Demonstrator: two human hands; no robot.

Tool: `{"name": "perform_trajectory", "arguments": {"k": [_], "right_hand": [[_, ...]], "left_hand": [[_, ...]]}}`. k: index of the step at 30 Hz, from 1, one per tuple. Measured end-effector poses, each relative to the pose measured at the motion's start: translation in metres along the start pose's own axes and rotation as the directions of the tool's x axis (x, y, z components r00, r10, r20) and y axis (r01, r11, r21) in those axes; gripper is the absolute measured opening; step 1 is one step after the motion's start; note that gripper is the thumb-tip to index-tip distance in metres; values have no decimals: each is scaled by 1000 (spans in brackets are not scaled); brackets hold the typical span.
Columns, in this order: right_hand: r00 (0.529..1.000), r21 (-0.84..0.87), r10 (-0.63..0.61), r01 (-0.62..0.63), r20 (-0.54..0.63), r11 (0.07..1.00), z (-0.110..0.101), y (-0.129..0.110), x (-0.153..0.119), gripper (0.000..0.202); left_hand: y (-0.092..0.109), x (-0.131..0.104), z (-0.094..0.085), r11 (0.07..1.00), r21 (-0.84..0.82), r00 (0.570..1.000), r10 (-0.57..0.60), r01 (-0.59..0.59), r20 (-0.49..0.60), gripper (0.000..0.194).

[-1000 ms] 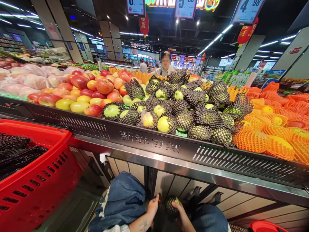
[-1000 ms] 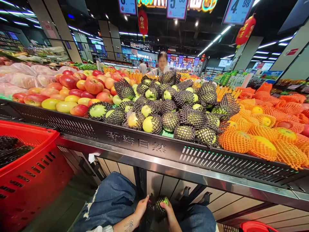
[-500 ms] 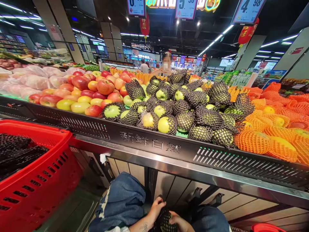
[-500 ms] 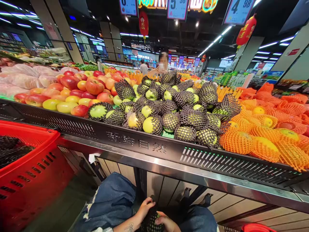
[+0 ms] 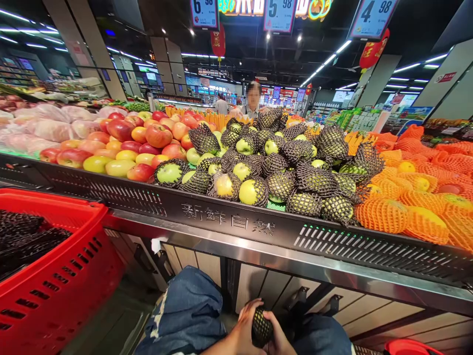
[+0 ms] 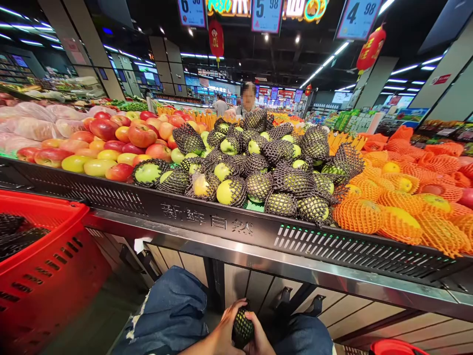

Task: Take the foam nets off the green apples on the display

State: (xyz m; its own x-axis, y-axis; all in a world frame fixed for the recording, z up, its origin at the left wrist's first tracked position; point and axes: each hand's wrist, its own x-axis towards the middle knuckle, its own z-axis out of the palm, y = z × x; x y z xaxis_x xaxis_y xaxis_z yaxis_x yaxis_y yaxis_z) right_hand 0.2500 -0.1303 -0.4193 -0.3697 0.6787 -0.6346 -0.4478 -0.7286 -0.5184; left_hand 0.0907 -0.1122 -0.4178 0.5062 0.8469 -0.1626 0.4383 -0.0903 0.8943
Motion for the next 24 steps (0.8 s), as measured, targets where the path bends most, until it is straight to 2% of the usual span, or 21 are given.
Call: {"name": "perform_trajectory", "arguments": {"k": [3,6,11,14,17,18,19,20,21,22,24], "right_hand": [[999,21,28,-29,20,999,2,-1,0,53],[995,20,85,-86,53,996,4,-4,-1,59],[993,49,70,-75,99,996,10,-6,-1,69],[998,34,50,-52,46,998,12,-8,4,74],[999,-9,24,-24,-39,1000,4,-11,13,75],[997,-25,14,-15,-74,1000,-1,-12,16,74],[993,-42,7,-12,-117,999,-5,-13,20,74],[986,-62,6,-17,-164,998,-10,-14,22,75],[978,-84,2,-19,-207,996,-13,-15,24,77],[971,-108,-12,-14,-238,994,-15,-15,25,80],[970,-155,-58,21,-238,988,-16,-15,24,86]], "left_hand": [[6,-1,-2,995,74,998,-67,68,-13,118],[12,-1,-4,993,93,996,-71,76,-61,100],[19,-1,-6,994,77,992,-69,78,-108,91],[21,-2,-7,998,60,978,-18,31,-206,84],[32,-7,-20,989,51,936,148,-138,-321,78],[41,-10,-29,971,65,903,240,-232,-357,78],[53,-12,-42,937,96,851,346,-337,-394,78],[69,-15,-57,892,136,777,444,-432,-445,77],[88,-17,-76,834,195,672,536,-516,-511,80],[110,-19,-96,770,276,544,612,-576,-574,82],[157,-19,-139,729,431,312,642,-532,-700,80]]}}
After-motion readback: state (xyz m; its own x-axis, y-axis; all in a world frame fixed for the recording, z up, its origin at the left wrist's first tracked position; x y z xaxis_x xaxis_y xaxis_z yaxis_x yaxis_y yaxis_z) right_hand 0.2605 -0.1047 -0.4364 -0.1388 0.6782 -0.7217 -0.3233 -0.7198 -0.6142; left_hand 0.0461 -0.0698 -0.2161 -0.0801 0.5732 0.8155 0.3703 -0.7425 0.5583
